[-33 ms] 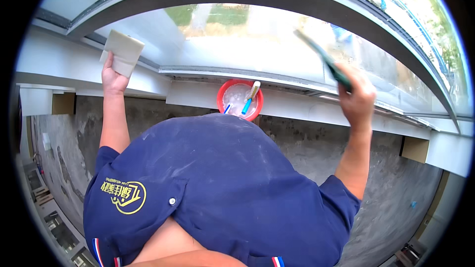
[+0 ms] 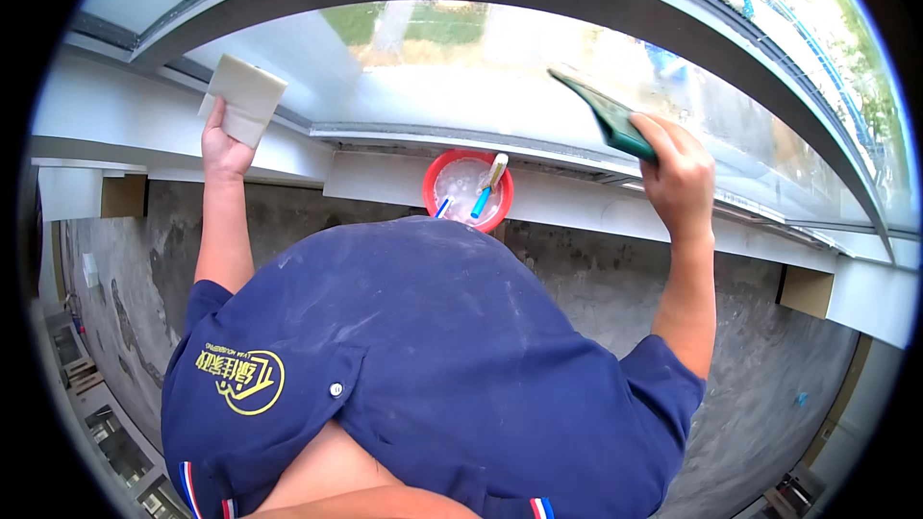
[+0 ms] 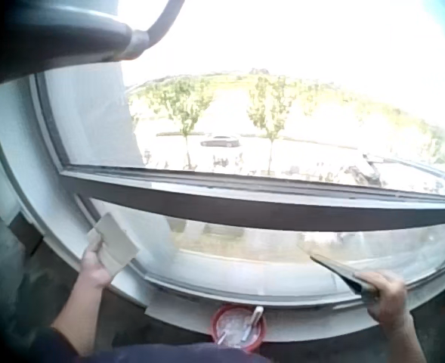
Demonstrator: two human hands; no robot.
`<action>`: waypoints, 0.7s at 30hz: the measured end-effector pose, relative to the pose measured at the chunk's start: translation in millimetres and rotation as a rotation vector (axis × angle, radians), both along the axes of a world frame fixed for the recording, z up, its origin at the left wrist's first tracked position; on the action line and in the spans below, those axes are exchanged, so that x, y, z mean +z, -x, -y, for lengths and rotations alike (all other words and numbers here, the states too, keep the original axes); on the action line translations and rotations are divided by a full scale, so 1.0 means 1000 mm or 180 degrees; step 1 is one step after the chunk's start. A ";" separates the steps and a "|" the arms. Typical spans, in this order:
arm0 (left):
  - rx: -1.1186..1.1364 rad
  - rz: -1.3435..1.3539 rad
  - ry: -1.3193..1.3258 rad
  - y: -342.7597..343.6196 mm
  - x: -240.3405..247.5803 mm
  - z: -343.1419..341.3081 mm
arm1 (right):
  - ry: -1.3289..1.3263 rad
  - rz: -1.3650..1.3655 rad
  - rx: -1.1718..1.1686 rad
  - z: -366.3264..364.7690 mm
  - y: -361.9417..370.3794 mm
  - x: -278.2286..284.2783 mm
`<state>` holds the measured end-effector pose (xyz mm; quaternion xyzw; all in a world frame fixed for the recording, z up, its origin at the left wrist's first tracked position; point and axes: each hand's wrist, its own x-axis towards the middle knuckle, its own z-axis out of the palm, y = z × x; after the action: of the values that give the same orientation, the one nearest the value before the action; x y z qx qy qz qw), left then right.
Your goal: The person cleans a large window using a cloth, sponge, and squeegee. They wipe the window frame and glass, dip tools in a bucket, and use a ladder to reach higher sections.
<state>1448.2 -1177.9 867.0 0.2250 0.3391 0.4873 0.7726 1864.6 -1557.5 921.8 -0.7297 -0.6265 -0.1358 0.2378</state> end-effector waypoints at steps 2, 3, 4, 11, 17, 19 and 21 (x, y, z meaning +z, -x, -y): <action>-0.0059 0.0004 0.0112 -0.007 -0.002 0.008 | -0.0065 0.0369 0.0177 -0.026 0.003 0.009; -0.0078 0.0008 0.0099 -0.006 -0.004 0.012 | -0.0215 0.0517 0.0216 -0.038 -0.001 0.017; -0.0117 0.0000 0.0104 -0.005 -0.007 0.016 | -0.0190 0.0670 0.0123 -0.046 -0.006 0.024; -0.0195 -0.0096 0.0504 0.011 -0.044 0.035 | 0.1125 0.0230 -0.0324 -0.085 -0.003 -0.120; -0.0278 -0.0333 0.0758 0.019 -0.055 0.046 | -0.0412 -0.0246 -0.0379 -0.067 0.021 -0.204; -0.0304 -0.0477 0.0853 0.024 -0.068 0.046 | -0.1447 -0.0986 -0.0744 -0.046 0.035 -0.209; -0.0381 -0.0542 0.1037 0.022 -0.084 0.046 | -0.2041 -0.2048 -0.2078 -0.030 0.049 -0.210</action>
<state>1425.7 -1223.9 783.1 0.1571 0.4637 0.3583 0.7950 1815.1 -1527.2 711.6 -0.7816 -0.1912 -0.1566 0.5727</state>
